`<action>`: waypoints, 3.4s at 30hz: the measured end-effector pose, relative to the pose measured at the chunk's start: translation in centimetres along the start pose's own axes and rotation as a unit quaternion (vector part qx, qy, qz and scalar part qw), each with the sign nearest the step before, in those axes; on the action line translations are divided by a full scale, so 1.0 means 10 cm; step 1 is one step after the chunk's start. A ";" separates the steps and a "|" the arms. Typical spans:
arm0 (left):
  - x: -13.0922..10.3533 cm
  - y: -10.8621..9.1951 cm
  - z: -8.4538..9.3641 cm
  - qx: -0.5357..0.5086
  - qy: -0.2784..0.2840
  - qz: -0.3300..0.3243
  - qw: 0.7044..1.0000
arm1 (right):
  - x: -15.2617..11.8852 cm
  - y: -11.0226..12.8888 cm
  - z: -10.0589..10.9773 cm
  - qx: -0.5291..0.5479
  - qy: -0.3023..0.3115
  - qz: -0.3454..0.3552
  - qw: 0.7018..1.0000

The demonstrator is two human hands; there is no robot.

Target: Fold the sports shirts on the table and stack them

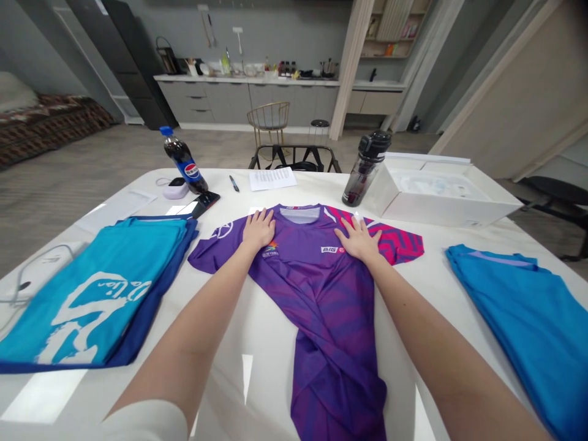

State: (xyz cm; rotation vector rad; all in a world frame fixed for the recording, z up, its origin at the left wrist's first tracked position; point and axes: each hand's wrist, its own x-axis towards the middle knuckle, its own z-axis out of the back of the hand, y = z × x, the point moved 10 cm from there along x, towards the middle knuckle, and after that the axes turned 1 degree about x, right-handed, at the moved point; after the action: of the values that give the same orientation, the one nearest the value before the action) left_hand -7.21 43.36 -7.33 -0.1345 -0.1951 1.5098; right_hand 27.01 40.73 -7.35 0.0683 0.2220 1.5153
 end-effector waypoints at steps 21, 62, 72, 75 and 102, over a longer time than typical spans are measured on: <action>-1.78 -1.55 0.50 -0.146 0.012 -0.358 0.922 | -1.09 0.42 0.51 0.086 -0.160 0.111 0.977; -4.83 -0.92 0.77 -0.009 0.092 -0.228 0.969 | -4.49 0.03 0.18 0.037 -0.004 0.234 0.972; -4.37 -0.84 0.80 -0.135 0.045 -0.215 0.966 | -4.19 -0.23 0.29 -0.015 -0.034 0.157 0.987; -4.15 -0.65 0.63 -0.010 0.000 -0.138 0.990 | -4.05 -0.01 0.13 0.012 -0.056 0.220 0.974; -1.38 0.36 0.39 0.005 0.015 0.125 0.992 | -1.22 -1.14 0.34 0.048 -0.100 -0.143 0.983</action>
State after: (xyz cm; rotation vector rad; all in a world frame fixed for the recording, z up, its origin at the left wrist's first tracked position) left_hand -12.27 29.63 -4.94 -0.1789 -0.1498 1.7562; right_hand 38.36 28.29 -4.89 0.2540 0.1377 1.2008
